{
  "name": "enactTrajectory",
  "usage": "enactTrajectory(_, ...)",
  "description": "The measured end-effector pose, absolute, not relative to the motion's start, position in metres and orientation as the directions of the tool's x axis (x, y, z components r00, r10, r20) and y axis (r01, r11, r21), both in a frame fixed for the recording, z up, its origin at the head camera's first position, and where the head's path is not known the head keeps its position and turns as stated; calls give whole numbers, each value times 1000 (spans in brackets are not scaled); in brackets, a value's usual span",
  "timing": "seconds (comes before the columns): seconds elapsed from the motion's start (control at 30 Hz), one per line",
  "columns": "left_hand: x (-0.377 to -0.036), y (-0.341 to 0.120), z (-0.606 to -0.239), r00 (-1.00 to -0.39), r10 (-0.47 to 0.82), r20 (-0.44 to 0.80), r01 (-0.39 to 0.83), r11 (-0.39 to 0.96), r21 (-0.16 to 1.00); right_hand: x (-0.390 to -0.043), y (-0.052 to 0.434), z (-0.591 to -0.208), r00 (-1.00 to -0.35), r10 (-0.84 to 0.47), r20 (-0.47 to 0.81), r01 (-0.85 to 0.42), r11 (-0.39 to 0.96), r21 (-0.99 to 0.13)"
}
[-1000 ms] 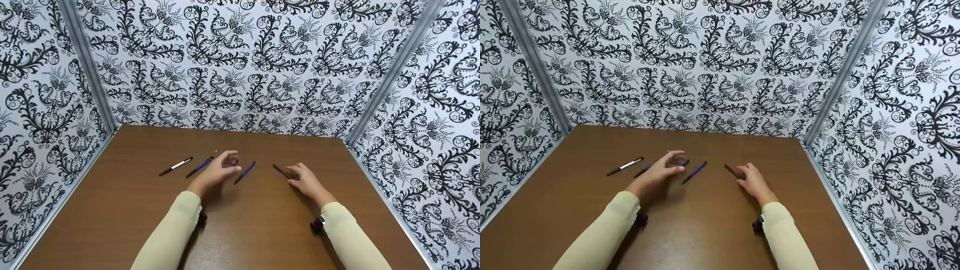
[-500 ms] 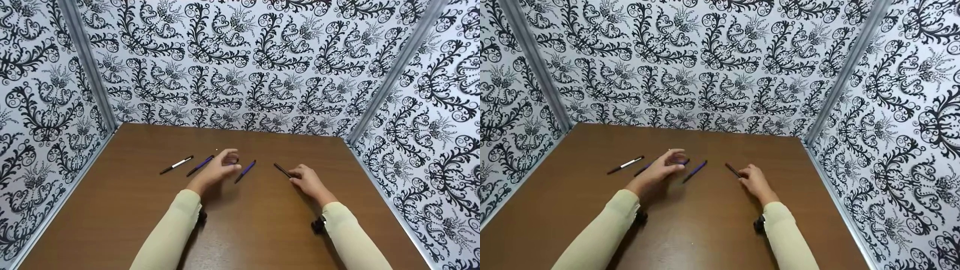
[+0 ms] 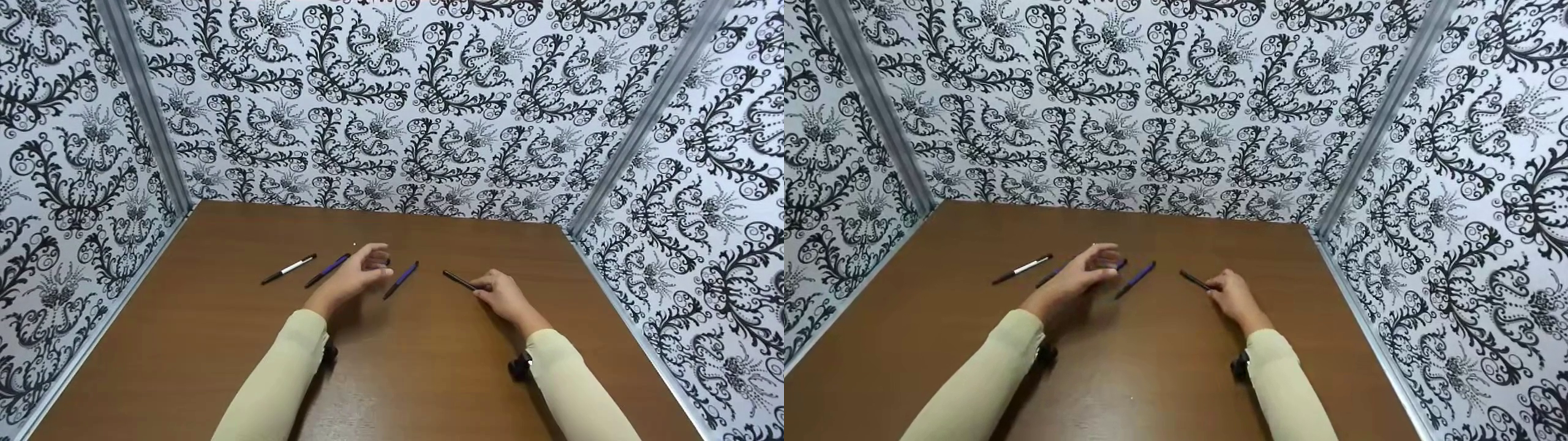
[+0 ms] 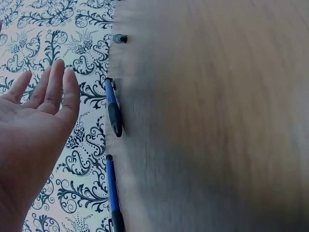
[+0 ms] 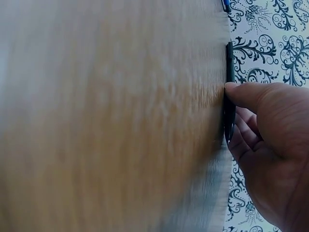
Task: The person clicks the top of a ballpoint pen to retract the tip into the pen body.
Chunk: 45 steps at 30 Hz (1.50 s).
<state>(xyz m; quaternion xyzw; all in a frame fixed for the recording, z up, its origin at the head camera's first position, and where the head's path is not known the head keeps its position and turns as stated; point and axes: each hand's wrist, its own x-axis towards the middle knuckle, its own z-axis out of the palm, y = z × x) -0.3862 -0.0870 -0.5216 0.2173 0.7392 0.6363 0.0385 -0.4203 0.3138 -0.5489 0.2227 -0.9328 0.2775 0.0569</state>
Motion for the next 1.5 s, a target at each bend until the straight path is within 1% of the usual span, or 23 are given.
enactTrajectory(0.2, -386, -84, -521, -908, 360, 214, 263, 91, 961, -421, 312, -549, -883, -402, 242, -469, 747, -471)
enactTrajectory(0.67, -385, -81, -517, -906, 361, 223, 281, 114, 953, -419, 312, -550, -886, -384, 259, -463, 738, -491)
enactTrajectory(0.9, -386, -78, -518, -907, 355, 227, 269, 73, 960, -417, 308, -545, -888, -359, 288, -459, 733, -502)
enactTrajectory(1.07, -388, -73, -518, -912, 324, 252, 285, 56, 957, -415, 299, -537, -874, -350, 338, -482, 717, -504)
enactTrajectory(1.27, -392, -63, -520, -918, 252, 307, 321, 19, 947, -412, 286, -529, -875, -320, 364, -478, 693, -540)
enactTrajectory(1.5, -396, -56, -522, -913, 180, 365, 365, -37, 930, -406, 272, -522, -865, -315, 391, -497, 642, -583)
